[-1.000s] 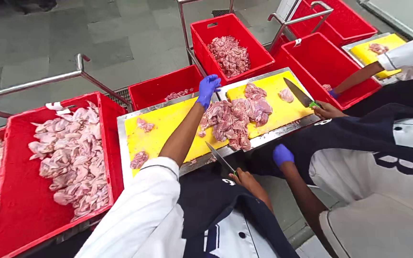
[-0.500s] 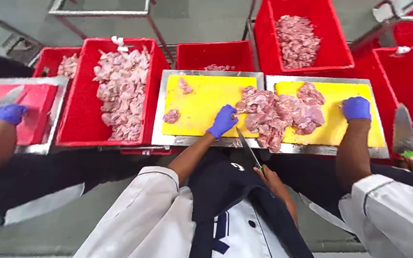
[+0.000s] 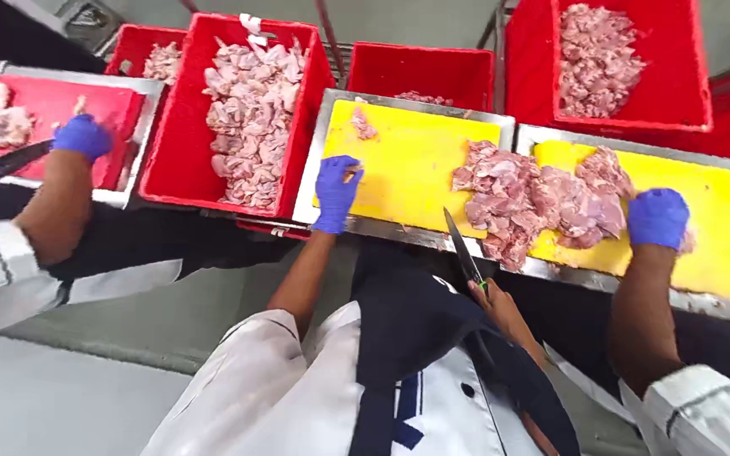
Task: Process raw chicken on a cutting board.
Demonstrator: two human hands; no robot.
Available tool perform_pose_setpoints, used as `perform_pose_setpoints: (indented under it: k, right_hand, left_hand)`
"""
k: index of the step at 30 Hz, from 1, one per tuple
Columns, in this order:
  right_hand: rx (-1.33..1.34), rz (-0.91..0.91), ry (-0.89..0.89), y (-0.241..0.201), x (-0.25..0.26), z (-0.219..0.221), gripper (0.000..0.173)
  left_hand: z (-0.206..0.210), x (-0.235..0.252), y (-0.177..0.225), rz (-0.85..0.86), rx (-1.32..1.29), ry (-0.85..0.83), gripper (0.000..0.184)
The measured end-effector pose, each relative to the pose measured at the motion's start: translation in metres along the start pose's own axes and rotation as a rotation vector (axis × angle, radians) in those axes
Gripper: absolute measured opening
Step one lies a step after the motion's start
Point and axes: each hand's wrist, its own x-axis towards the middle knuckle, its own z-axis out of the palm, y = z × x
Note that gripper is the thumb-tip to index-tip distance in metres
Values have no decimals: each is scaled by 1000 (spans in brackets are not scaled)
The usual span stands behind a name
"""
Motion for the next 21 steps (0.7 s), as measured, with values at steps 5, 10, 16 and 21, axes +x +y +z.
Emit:
perform_pose_setpoints:
  k: [5, 10, 16, 21]
  right_hand:
    - [25, 12, -22, 2, 0, -3, 58]
    - [78, 20, -11, 0, -2, 6, 58]
    - [115, 83, 4, -9, -14, 17, 55]
    - [160, 101, 48, -6, -24, 33, 56]
  left_hand:
    - [16, -7, -6, 9, 137, -36, 22]
    - [66, -23, 73, 167, -261, -269, 21]
    - [132, -27, 177, 458, -291, -505, 23]
    - [144, 6, 182, 256, -266, -437, 27]
